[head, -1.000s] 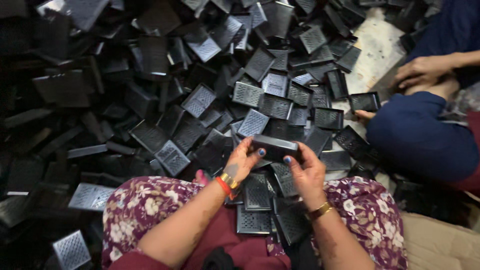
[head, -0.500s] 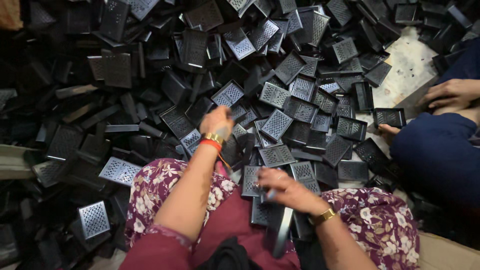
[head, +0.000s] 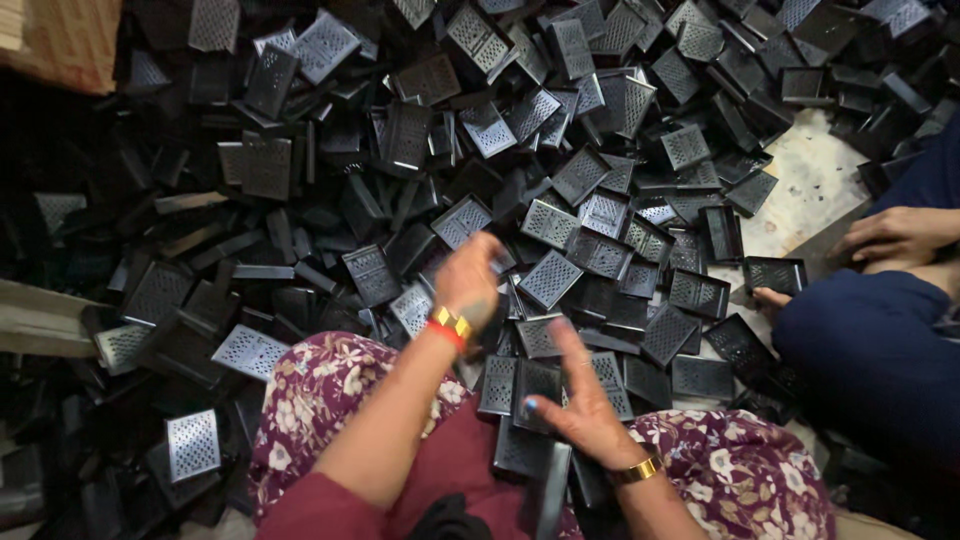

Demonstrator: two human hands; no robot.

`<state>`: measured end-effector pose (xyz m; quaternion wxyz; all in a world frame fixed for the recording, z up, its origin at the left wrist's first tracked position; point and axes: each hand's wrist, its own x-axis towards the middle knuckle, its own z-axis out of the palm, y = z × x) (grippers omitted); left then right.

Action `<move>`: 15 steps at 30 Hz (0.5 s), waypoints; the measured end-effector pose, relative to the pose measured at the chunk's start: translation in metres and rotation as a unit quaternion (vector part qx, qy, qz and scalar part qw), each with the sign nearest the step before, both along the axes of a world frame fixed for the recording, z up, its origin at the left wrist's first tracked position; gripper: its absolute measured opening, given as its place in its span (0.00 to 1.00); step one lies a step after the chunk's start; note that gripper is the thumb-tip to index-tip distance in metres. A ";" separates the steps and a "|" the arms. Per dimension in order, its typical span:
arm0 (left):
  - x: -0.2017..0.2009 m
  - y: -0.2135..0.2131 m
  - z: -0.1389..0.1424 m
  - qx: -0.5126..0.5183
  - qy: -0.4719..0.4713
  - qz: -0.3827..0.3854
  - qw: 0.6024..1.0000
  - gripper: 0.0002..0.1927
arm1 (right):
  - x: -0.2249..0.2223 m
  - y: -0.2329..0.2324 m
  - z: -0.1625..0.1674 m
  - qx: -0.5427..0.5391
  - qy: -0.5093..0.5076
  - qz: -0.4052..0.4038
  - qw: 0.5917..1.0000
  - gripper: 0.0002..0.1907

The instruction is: The person sits on the floor and repeatedly picks up small black plastic trays from a large pile. They turn each tray over in their hands to inspect it, then place it back into the pile. Another person is visible nearby doing the same task.

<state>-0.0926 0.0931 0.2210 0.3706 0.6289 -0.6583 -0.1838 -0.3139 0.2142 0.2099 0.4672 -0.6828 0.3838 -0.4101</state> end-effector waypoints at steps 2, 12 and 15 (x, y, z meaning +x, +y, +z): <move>-0.027 0.035 0.029 0.098 0.178 -0.163 0.966 0.13 | 0.002 -0.003 -0.001 0.061 -0.072 -0.014 0.995 0.59; 0.062 -0.076 0.018 0.145 -0.161 0.005 0.976 0.16 | -0.002 -0.016 -0.013 0.219 -0.080 0.069 0.970 0.50; 0.093 -0.103 -0.027 0.250 -0.281 0.083 0.923 0.18 | 0.001 -0.025 -0.016 0.230 -0.053 0.073 0.969 0.50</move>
